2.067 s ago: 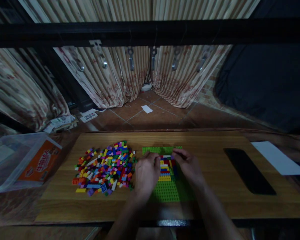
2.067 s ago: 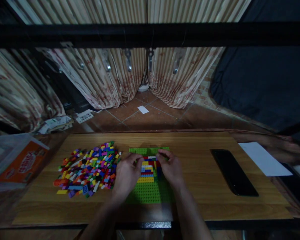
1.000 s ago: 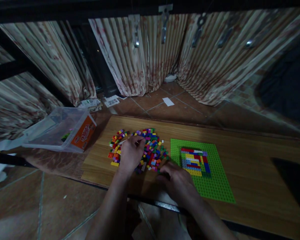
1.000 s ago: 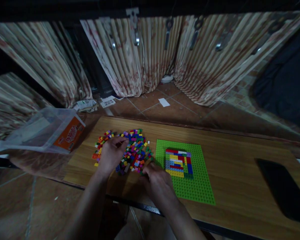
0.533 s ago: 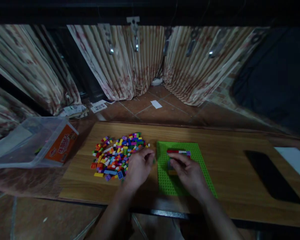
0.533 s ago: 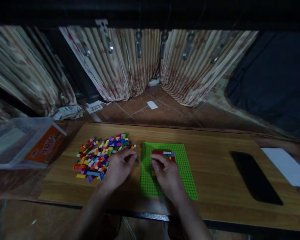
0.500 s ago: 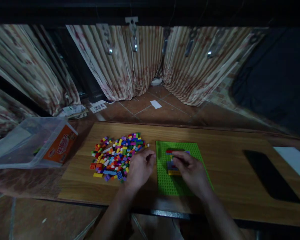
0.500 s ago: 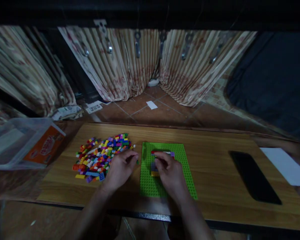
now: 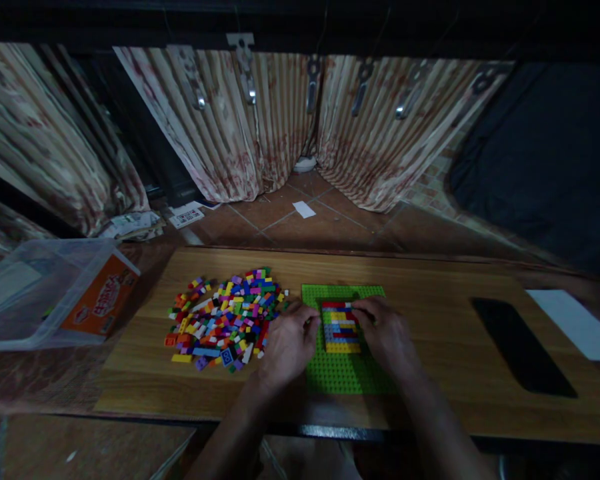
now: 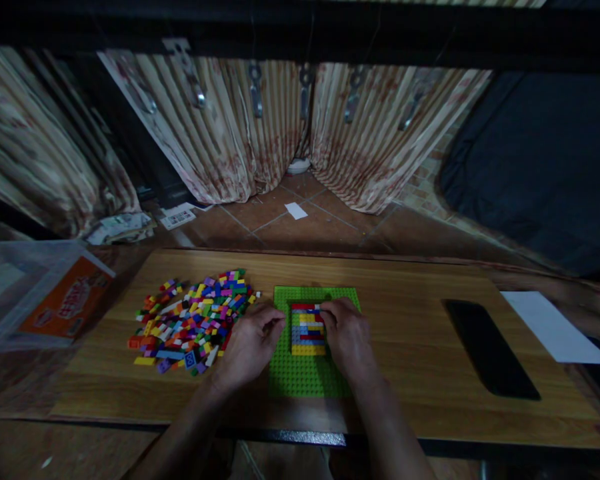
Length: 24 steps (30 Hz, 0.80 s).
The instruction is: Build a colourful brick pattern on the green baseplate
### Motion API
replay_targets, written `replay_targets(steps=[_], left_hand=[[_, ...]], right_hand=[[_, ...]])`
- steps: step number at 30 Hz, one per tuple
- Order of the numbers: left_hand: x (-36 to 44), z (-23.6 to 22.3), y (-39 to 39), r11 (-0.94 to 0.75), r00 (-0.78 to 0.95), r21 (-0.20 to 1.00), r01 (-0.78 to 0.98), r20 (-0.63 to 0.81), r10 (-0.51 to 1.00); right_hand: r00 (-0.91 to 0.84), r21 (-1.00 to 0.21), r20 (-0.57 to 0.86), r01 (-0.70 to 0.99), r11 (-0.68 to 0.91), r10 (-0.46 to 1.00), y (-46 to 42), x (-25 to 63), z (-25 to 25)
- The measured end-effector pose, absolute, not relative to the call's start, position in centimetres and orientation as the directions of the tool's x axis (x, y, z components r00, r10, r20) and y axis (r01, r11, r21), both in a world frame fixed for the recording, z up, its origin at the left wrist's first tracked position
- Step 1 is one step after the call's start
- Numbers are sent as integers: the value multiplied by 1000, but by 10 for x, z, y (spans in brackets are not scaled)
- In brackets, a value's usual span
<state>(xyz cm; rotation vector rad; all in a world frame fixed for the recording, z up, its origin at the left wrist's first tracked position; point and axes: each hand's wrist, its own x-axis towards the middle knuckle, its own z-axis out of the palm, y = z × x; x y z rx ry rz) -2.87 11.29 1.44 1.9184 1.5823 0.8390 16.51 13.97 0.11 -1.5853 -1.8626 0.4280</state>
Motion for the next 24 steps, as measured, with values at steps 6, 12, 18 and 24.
replay_targets(steps=[6,12,18,24], left_hand=[[-14,9,108,-289,177,595,750,241,954],[4,3,106,-299,227,540,787,197,954],[16,-3,109,-293,226,503,813,192,955],[21,-4,108,-286,221,479,830,188,957]], right_hand=[[-132,-534,289,800,274,948,143,162,-1],[-107,-549,288,796,256,952,144,163,-5],[-42,-614,278,761,211,960,145,166,-4],[39,-725,236,672,150,971,145,174,0]])
